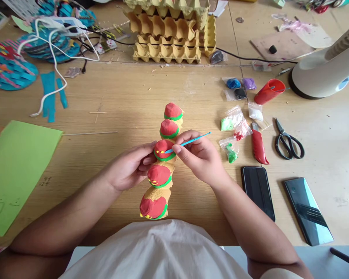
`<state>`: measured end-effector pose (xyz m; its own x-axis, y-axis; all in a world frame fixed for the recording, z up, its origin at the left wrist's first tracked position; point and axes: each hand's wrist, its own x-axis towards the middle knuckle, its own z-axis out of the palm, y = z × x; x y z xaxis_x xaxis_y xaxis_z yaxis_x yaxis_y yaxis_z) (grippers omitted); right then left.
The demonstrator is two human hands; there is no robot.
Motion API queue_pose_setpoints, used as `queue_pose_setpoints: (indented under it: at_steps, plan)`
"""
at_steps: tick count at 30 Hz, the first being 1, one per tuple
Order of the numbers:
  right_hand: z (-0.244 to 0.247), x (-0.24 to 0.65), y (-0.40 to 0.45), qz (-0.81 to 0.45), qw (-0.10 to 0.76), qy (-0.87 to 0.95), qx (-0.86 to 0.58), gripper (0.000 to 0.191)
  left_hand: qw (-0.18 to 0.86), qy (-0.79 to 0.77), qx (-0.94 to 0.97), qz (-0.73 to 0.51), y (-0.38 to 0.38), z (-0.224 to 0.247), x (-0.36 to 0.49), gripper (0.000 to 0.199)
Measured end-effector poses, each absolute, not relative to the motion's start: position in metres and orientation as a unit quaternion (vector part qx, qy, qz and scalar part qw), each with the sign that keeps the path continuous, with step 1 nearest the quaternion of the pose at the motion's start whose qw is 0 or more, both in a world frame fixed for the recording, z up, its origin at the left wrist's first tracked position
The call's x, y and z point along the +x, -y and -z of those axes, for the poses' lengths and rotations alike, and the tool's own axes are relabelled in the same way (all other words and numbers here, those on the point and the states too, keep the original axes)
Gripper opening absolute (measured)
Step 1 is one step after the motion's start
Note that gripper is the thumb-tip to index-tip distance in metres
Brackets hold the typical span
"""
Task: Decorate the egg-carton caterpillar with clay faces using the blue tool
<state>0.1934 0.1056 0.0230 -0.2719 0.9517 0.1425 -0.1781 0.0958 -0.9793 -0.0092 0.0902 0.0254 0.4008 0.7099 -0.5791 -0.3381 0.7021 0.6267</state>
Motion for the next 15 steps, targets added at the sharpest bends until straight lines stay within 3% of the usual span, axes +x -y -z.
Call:
queue_pose_setpoints:
  at_steps: [15]
  plan:
    - [-0.0237,0.1933,-0.1042,-0.575,0.491,0.562,-0.336,0.014,0.804,-0.449,0.221,-0.322,-0.0898,-0.0260,-0.0083,0.039]
